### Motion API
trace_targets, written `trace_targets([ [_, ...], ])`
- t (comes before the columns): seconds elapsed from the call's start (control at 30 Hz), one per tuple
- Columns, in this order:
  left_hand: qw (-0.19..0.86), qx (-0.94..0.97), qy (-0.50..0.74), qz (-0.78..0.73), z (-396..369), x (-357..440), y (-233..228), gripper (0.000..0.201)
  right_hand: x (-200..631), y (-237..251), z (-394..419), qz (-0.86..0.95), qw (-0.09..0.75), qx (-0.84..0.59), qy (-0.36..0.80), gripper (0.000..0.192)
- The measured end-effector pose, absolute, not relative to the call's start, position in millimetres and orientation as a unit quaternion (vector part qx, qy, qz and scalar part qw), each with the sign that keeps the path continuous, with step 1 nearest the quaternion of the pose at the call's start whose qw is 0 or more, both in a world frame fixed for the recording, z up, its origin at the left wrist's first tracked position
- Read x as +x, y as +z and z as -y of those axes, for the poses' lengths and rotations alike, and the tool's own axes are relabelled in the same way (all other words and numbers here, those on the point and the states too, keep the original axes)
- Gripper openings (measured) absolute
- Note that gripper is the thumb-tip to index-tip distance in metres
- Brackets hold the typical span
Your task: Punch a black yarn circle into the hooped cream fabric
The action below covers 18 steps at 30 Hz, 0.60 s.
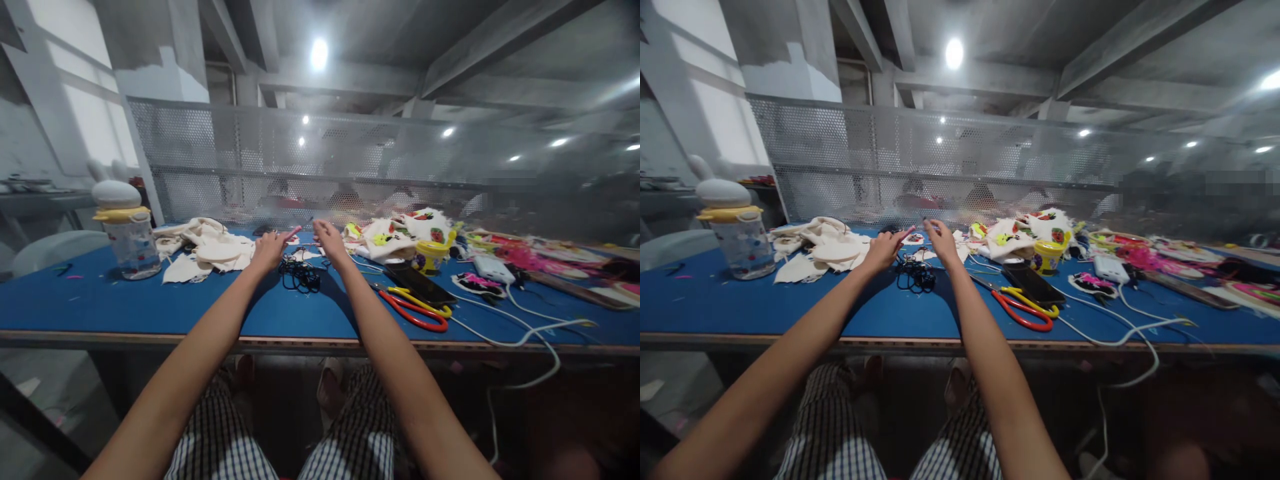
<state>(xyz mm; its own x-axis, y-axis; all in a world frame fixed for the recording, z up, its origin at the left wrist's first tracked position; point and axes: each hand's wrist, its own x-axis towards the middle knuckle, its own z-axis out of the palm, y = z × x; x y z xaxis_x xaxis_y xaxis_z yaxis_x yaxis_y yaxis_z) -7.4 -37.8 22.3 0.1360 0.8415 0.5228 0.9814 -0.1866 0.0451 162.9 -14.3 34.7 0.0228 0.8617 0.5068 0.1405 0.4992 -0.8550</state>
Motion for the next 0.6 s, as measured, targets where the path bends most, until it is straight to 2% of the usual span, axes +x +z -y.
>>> trace_targets([
  [0.13, 0.173, -0.755, -0.172, 0.608, 35.2, -7.9, 18.4, 0.043, 172.7, 41.3, 11.0, 0.548, 0.657, -0.391, 0.34, 0.027],
  [0.37, 0.184, -0.766, -0.18, 0.589, 29.1, -17.7, 17.0, 0.031, 186.2, 44.0, 6.7, 0.422, 0.723, -0.411, 0.361, 0.037],
  [0.6, 0.162, -0.761, -0.194, 0.597, 24.9, -29.8, 15.6, 0.027, 218.7, 38.1, -14.5, 0.307, 0.764, -0.474, 0.313, 0.038],
])
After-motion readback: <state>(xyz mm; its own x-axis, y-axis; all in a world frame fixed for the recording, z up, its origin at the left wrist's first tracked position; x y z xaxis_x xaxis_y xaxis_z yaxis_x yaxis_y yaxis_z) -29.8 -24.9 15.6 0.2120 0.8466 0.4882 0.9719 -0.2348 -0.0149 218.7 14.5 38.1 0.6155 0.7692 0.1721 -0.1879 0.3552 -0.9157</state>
